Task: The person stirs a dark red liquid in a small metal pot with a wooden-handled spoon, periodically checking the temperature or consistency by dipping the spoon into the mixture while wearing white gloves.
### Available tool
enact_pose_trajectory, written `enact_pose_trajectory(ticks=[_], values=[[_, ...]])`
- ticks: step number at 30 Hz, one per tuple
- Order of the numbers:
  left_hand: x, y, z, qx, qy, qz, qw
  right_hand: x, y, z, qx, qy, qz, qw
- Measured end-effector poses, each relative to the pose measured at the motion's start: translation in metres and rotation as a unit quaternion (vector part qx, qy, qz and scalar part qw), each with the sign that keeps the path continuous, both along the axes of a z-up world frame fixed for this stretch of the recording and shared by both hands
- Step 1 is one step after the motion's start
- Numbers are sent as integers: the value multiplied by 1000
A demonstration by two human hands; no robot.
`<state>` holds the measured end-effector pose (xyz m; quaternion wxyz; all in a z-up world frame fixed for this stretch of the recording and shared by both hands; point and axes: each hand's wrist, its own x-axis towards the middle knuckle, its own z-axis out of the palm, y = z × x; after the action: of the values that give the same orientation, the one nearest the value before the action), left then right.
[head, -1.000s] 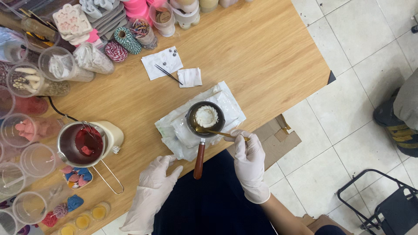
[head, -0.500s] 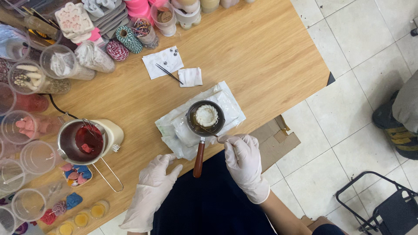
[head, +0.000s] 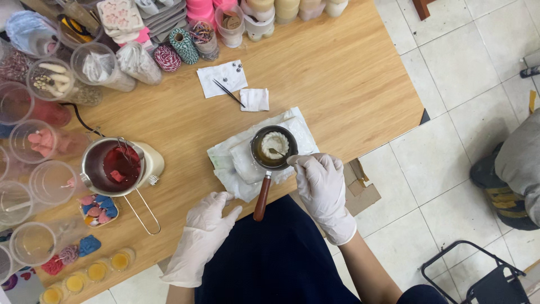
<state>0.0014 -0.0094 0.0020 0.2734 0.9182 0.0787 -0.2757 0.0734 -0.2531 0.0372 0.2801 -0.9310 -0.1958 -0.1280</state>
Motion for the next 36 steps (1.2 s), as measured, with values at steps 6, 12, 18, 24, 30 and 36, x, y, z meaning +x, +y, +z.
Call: enact_pose_trajectory(ticks=[6, 12, 18, 24, 30, 36], values=[[-4, 4, -2, 7, 13, -1, 1000, -2, 1, -5, 19, 0, -1, 1000], [-10, 7, -8, -17, -10, 16, 1000, -3, 0, -6, 16, 24, -14, 999], [-12, 9, -11, -9, -5, 13, 1000, -5, 3, -3, 31, 38, -17, 999], [-11, 12, -8, 1, 21, -3, 1000, 1, 0, -2, -25, 12, -35, 999], [-15, 16, -7, 0, 32, 2, 999, 4, 5, 6, -126, -73, 7, 989], [-19, 17, -3, -15, 9, 8, 1000, 0, 5, 10, -109, -56, 28, 992]])
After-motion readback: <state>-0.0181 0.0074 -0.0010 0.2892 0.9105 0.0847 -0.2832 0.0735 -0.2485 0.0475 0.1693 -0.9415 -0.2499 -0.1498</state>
